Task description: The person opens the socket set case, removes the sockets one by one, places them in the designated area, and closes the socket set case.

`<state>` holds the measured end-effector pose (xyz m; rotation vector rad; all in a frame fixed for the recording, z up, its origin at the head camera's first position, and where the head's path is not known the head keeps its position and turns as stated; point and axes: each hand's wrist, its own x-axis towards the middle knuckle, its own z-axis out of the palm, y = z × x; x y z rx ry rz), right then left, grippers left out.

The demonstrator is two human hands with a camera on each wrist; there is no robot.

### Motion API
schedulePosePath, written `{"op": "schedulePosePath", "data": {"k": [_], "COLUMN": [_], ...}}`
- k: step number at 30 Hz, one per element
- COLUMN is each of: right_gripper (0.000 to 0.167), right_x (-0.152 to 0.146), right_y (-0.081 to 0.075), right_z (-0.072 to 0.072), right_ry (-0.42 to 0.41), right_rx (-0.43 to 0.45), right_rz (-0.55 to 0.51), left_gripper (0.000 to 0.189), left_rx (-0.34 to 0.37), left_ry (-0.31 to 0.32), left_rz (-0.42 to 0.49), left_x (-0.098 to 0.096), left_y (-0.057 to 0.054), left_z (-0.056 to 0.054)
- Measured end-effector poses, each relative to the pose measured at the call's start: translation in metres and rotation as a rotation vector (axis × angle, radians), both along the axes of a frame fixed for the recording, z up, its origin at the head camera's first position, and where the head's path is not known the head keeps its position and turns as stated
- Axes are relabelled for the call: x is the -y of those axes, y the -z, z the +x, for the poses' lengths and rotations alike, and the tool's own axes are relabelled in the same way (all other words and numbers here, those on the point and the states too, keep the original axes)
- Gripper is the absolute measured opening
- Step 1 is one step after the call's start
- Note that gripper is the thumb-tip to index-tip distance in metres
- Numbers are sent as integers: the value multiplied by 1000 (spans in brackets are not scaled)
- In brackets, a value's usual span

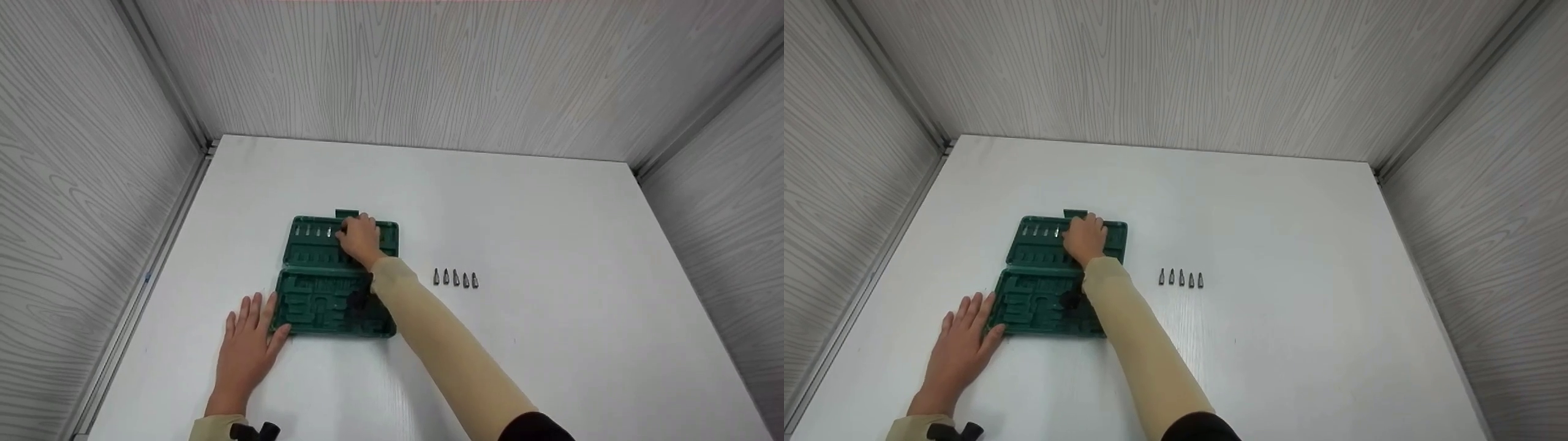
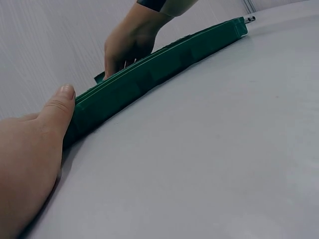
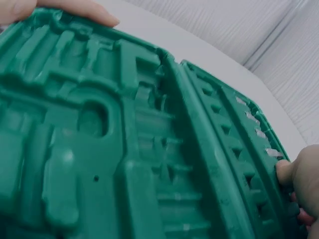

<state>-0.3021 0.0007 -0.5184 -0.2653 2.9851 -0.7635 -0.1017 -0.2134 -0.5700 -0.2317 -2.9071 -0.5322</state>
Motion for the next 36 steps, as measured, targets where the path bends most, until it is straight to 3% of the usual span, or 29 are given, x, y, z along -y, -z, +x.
{"op": "schedulePosePath", "data": {"k": [7,12,17,23,29,36], "right_gripper": [24,25,23,20,22,17], "right_x": [2,-1,-5,-7,-10,-18], "right_y": [0,3,4,3,-2,-8], "right_z": [2,3,2,3,-3,-1], "right_ry": [17,-4,14,30,68,23], "right_rx": [31,8,-26,3,57,84], "right_rz": [-68,-81,-160,-192,-321,-432], "left_gripper": [68,68,68,68,68,68], "left_rx": [1,-15,-29,-16,-37,-13], "left_ry": [2,-5,0,-1,2,-2], "left_rz": [-3,-7,2,-5,2,-2], "left_x": [1,2,1,0,1,2], "left_y": [1,2,2,2,2,3], "left_z": [-1,-1,-1,-2,-2,-2]}}
